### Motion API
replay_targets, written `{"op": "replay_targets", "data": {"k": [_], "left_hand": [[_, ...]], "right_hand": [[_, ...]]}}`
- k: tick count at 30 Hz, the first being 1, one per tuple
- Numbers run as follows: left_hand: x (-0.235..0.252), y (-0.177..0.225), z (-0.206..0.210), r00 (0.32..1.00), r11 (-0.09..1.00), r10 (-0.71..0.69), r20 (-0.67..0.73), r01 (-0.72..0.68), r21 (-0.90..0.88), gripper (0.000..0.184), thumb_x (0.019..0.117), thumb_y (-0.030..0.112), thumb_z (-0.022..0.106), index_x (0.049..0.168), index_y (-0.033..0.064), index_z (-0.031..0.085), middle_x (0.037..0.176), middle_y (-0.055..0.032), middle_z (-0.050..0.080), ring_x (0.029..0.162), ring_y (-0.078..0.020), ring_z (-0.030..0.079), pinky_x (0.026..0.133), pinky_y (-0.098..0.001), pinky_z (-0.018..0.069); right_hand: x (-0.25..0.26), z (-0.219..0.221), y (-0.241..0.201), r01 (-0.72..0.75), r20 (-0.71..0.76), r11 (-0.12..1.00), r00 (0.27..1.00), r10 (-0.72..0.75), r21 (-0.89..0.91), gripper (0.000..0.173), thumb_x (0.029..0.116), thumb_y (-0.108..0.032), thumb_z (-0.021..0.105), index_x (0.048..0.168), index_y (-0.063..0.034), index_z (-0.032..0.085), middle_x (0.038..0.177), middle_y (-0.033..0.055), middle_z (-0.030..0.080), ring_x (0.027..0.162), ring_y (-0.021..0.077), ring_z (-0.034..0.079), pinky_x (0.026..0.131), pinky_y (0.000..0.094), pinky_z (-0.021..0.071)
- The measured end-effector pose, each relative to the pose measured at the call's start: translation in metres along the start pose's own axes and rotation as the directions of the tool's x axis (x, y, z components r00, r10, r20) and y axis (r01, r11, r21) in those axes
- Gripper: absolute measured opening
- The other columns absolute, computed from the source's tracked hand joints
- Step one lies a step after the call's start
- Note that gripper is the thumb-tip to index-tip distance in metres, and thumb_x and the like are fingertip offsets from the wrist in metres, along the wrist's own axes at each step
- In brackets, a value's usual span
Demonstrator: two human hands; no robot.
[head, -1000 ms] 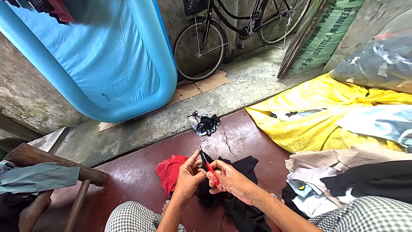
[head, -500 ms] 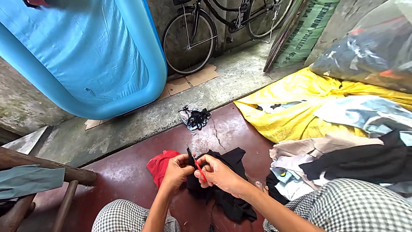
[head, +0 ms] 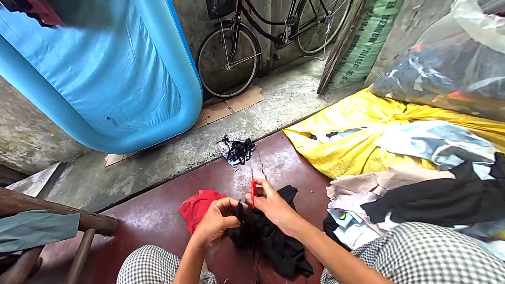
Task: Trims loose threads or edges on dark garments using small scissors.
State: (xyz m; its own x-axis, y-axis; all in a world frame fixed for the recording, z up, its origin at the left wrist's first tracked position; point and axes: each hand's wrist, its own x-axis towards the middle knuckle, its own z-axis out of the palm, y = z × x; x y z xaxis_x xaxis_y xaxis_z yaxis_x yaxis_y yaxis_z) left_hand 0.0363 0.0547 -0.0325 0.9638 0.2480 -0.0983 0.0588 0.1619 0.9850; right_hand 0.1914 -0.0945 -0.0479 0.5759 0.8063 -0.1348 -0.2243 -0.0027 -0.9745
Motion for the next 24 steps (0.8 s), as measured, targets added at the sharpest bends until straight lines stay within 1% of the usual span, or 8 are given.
{"op": "replay_targets", "data": {"k": [3, 5, 7, 11, 16, 18, 21, 24], "left_hand": [[-0.004, 0.015, 0.000, 0.996, 0.976, 0.083, -0.021, -0.085, -0.202, 0.030, 0.0807, -0.011, 0.067, 0.109, -0.0017, 0.070, 0.108, -0.0160, 0.072, 0.093, -0.0212, 0.071, 0.082, -0.0393, 0.0606], [-0.006, 0.021, -0.003, 0.993, 0.973, 0.056, -0.099, -0.077, -0.217, 0.030, 0.0812, -0.011, 0.066, 0.110, -0.0031, 0.070, 0.106, -0.0176, 0.072, 0.090, -0.0224, 0.071, 0.079, -0.0401, 0.0615], [-0.008, 0.026, -0.006, 0.983, 0.985, -0.003, -0.186, -0.029, -0.170, 0.034, 0.0819, -0.011, 0.065, 0.114, -0.0035, 0.068, 0.108, -0.0189, 0.071, 0.091, -0.0249, 0.071, 0.080, -0.0422, 0.0617], [-0.004, 0.046, -0.015, 0.942, 0.993, -0.060, -0.329, 0.089, 0.075, 0.056, 0.0786, -0.008, 0.070, 0.133, 0.0056, 0.063, 0.114, -0.0166, 0.067, 0.092, -0.0278, 0.069, 0.077, -0.0443, 0.0623], [0.027, 0.098, -0.019, 0.942, 0.907, 0.083, -0.325, 0.063, 0.416, 0.052, 0.0889, -0.006, 0.061, 0.138, 0.0107, 0.059, 0.110, -0.0141, 0.067, 0.083, -0.0241, 0.067, 0.071, -0.0414, 0.0597], [0.063, 0.119, -0.021, 0.941, 0.846, 0.134, -0.311, 0.055, 0.530, 0.051, 0.0899, -0.009, 0.059, 0.139, 0.0043, 0.056, 0.111, -0.0186, 0.066, 0.083, -0.0261, 0.067, 0.073, -0.0443, 0.0596], [0.140, 0.151, -0.033, 0.904, 0.824, 0.210, -0.372, 0.041, 0.566, 0.047, 0.0877, -0.009, 0.060, 0.135, -0.0034, 0.057, 0.116, -0.0234, 0.065, 0.088, -0.0283, 0.069, 0.079, -0.0456, 0.0601], [0.206, 0.193, -0.041, 0.813, 0.816, 0.361, -0.456, -0.038, 0.577, 0.049, 0.0872, -0.007, 0.061, 0.136, -0.0041, 0.056, 0.121, -0.0249, 0.064, 0.092, -0.0307, 0.069, 0.082, -0.0469, 0.0602]], "right_hand": [[-0.009, 0.012, 0.014, 0.035, 0.251, 0.981, 0.965, -0.083, 0.189, 0.054, 0.1005, -0.027, 0.064, 0.146, -0.0047, 0.044, 0.125, 0.0103, 0.066, 0.111, 0.0192, 0.066, 0.099, 0.0382, 0.0544], [-0.014, 0.017, 0.014, -0.016, 0.363, 0.976, 0.929, -0.065, 0.215, 0.054, 0.0970, -0.026, 0.069, 0.143, -0.0063, 0.049, 0.120, 0.0116, 0.066, 0.102, 0.0214, 0.068, 0.090, 0.0396, 0.0579], [-0.016, 0.016, 0.011, -0.061, 0.383, 0.990, 0.924, 0.008, 0.126, 0.056, 0.0902, -0.022, 0.076, 0.139, -0.0089, 0.054, 0.116, 0.0103, 0.067, 0.094, 0.0202, 0.068, 0.082, 0.0371, 0.0589], [-0.016, 0.008, 0.022, -0.087, 0.112, 0.992, 0.989, 0.097, -0.092, 0.057, 0.0831, -0.016, 0.081, 0.135, -0.0083, 0.059, 0.127, 0.0110, 0.064, 0.108, 0.0204, 0.066, 0.091, 0.0380, 0.0576], [-0.004, -0.008, 0.052, -0.091, -0.128, 0.977, 0.990, 0.066, -0.195, 0.052, 0.0827, -0.009, 0.078, 0.131, -0.0054, 0.060, 0.127, 0.0128, 0.064, 0.112, 0.0218, 0.065, 0.094, 0.0402, 0.0560], [-0.002, -0.010, 0.061, -0.081, -0.140, 0.977, 0.989, 0.053, -0.198, 0.052, 0.0822, -0.009, 0.078, 0.131, -0.0052, 0.060, 0.124, 0.0126, 0.066, 0.110, 0.0218, 0.066, 0.093, 0.0409, 0.0561], [-0.002, -0.012, 0.062, -0.074, -0.149, 0.975, 0.988, 0.043, -0.210, 0.052, 0.0822, -0.007, 0.077, 0.132, -0.0060, 0.060, 0.123, 0.0115, 0.066, 0.111, 0.0203, 0.066, 0.094, 0.0400, 0.0558], [-0.004, -0.011, 0.063, -0.036, -0.161, 0.968, 0.987, -0.005, -0.249, 0.052, 0.0811, -0.007, 0.076, 0.131, -0.0062, 0.061, 0.122, 0.0117, 0.067, 0.111, 0.0204, 0.066, 0.095, 0.0400, 0.0559]]}}
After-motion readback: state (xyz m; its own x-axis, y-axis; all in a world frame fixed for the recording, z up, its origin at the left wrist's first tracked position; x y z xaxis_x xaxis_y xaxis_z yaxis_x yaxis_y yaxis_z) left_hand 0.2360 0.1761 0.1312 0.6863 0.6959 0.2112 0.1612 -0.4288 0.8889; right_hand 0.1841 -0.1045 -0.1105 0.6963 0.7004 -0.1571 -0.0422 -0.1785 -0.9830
